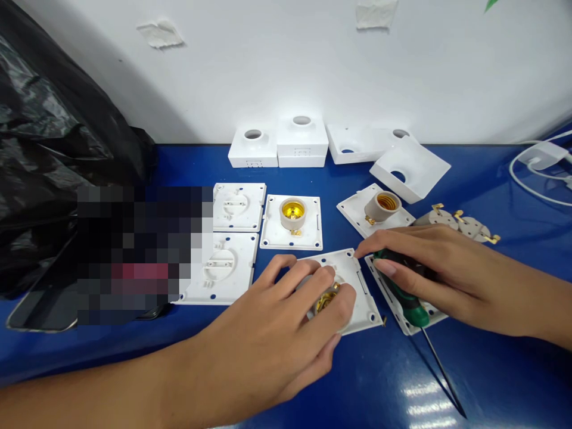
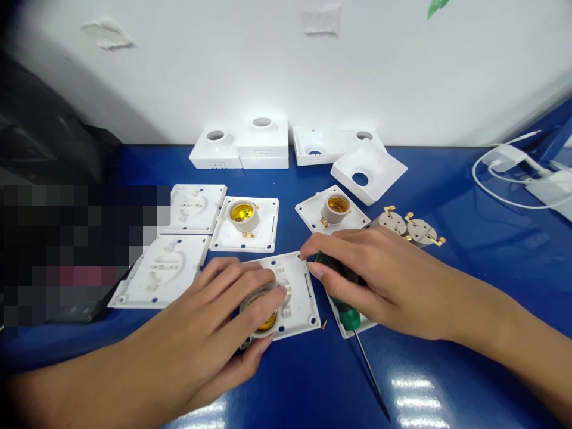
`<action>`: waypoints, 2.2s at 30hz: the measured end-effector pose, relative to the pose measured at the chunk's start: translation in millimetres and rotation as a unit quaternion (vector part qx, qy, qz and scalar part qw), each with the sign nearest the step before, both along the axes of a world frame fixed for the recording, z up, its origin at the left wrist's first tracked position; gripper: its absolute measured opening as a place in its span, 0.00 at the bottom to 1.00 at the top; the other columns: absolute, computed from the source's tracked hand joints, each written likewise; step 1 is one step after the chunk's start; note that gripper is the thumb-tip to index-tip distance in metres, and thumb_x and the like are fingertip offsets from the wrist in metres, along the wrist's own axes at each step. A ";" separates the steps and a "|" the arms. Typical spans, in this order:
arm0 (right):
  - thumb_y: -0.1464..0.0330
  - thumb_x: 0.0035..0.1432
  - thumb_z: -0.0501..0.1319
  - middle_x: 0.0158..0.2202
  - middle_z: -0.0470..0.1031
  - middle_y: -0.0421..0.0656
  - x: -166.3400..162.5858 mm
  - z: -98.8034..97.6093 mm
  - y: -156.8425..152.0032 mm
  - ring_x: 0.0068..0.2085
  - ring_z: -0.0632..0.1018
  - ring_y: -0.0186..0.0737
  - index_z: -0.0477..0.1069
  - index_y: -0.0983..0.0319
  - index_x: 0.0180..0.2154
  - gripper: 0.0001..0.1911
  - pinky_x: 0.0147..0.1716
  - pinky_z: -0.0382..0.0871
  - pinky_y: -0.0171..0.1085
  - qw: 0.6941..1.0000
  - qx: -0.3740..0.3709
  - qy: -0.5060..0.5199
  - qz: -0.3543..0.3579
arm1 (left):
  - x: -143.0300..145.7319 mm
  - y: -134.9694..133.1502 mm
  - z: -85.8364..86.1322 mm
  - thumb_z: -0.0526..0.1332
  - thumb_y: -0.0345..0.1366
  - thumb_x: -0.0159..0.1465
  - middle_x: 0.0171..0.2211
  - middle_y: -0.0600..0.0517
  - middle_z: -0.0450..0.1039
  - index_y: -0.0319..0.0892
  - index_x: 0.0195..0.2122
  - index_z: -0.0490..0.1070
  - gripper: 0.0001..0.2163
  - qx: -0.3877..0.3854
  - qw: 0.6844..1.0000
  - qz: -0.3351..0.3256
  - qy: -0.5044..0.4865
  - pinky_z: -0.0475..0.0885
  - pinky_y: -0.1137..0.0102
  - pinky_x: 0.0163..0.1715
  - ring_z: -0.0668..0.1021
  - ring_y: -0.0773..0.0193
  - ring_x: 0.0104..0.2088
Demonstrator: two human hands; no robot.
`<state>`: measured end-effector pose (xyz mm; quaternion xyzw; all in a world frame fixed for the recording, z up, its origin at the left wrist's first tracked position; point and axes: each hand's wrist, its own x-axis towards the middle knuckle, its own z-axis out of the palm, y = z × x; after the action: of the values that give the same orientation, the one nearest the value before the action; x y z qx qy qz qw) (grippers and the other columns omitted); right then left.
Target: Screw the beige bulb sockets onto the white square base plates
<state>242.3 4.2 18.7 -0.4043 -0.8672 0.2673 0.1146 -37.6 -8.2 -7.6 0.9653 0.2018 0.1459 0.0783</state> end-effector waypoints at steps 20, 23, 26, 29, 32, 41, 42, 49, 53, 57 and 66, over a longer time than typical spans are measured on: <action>0.60 0.79 0.50 0.48 0.83 0.41 -1.0 1.0 -2.6 0.46 0.84 0.43 0.70 0.53 0.50 0.12 0.39 0.71 0.40 0.999 0.038 -0.005 0.006 | 1.7 -2.6 2.7 0.51 0.33 0.78 0.52 0.44 0.72 0.36 0.59 0.69 0.14 0.024 1.000 0.013 -0.002 0.61 0.55 0.55 0.71 0.49 0.51; 0.59 0.79 0.49 0.48 0.84 0.42 -2.6 2.4 -3.0 0.47 0.84 0.44 0.71 0.54 0.48 0.13 0.39 0.71 0.41 0.999 0.037 -0.005 -0.001 | 0.9 -2.7 3.7 0.50 0.33 0.79 0.53 0.44 0.72 0.37 0.59 0.70 0.14 0.023 1.000 0.012 -0.004 0.61 0.56 0.56 0.72 0.50 0.52; 0.59 0.79 0.49 0.46 0.84 0.42 -3.4 4.4 -3.4 0.45 0.84 0.44 0.72 0.54 0.48 0.14 0.40 0.71 0.41 1.000 0.021 -0.008 -0.004 | 0.5 -3.2 4.5 0.50 0.34 0.79 0.54 0.44 0.73 0.37 0.59 0.70 0.14 0.020 1.000 0.016 -0.004 0.61 0.56 0.57 0.72 0.50 0.53; 0.59 0.79 0.49 0.45 0.84 0.42 -3.4 6.0 -3.6 0.45 0.84 0.44 0.72 0.55 0.47 0.15 0.41 0.71 0.41 1.000 0.013 -0.009 -0.011 | 1.3 -3.4 4.8 0.49 0.34 0.80 0.54 0.44 0.73 0.37 0.58 0.70 0.14 0.023 1.000 0.016 -0.008 0.62 0.56 0.56 0.72 0.50 0.53; 0.59 0.79 0.49 0.47 0.84 0.43 -3.7 6.9 -3.8 0.46 0.84 0.45 0.73 0.55 0.49 0.15 0.41 0.72 0.42 1.000 0.016 -0.008 -0.011 | 2.4 -3.2 4.3 0.49 0.33 0.79 0.55 0.44 0.74 0.37 0.58 0.70 0.14 0.026 0.999 0.016 -0.012 0.63 0.56 0.56 0.73 0.50 0.54; 0.58 0.79 0.48 0.48 0.85 0.45 -7.1 6.2 -2.4 0.47 0.85 0.47 0.74 0.55 0.51 0.18 0.42 0.74 0.43 1.000 0.017 -0.008 -0.012 | 1.3 -4.2 1.6 0.51 0.34 0.79 0.55 0.43 0.75 0.37 0.59 0.70 0.13 0.028 0.999 0.020 -0.002 0.67 0.55 0.57 0.75 0.50 0.54; 0.58 0.79 0.48 0.48 0.85 0.45 -7.1 6.2 -2.3 0.46 0.85 0.47 0.74 0.55 0.51 0.18 0.42 0.74 0.43 1.000 0.016 -0.010 -0.013 | 1.1 -4.7 1.9 0.52 0.34 0.78 0.55 0.44 0.76 0.37 0.58 0.70 0.13 0.028 0.999 0.018 -0.003 0.67 0.55 0.56 0.75 0.50 0.54; 0.58 0.79 0.48 0.47 0.85 0.45 -6.5 6.6 -3.8 0.45 0.85 0.46 0.74 0.55 0.51 0.18 0.41 0.74 0.43 1.000 0.015 -0.004 -0.012 | 2.2 -6.1 6.5 0.58 0.33 0.75 0.55 0.43 0.76 0.38 0.60 0.68 0.14 0.023 0.999 0.032 -0.007 0.71 0.54 0.56 0.76 0.49 0.54; 0.58 0.78 0.48 0.48 0.85 0.46 -6.7 6.9 -3.6 0.45 0.85 0.47 0.75 0.56 0.50 0.18 0.40 0.74 0.43 0.999 0.033 -0.001 -0.014 | 2.1 -5.0 5.3 0.58 0.32 0.75 0.55 0.42 0.76 0.37 0.60 0.69 0.14 0.027 0.999 0.029 -0.007 0.71 0.53 0.55 0.77 0.48 0.53; 0.60 0.78 0.50 0.47 0.85 0.46 -6.3 7.6 -3.3 0.44 0.86 0.47 0.76 0.56 0.51 0.17 0.39 0.75 0.42 0.999 0.038 -0.002 -0.015 | 2.3 -2.4 3.8 0.57 0.33 0.76 0.55 0.43 0.76 0.37 0.58 0.69 0.12 0.025 1.000 0.016 -0.010 0.71 0.54 0.54 0.77 0.48 0.52; 0.58 0.79 0.48 0.47 0.84 0.46 -5.5 6.1 -2.3 0.45 0.85 0.46 0.73 0.57 0.53 0.18 0.41 0.72 0.42 1.000 0.016 -0.011 -0.009 | 1.0 -5.2 3.6 0.55 0.32 0.77 0.54 0.43 0.76 0.36 0.62 0.65 0.14 -0.005 0.999 0.029 -0.018 0.70 0.54 0.58 0.76 0.50 0.55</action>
<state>236.8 1.9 24.9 -0.4131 -0.8689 0.2479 0.1139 -36.7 -13.4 -4.0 0.9559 0.2289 0.1645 0.0829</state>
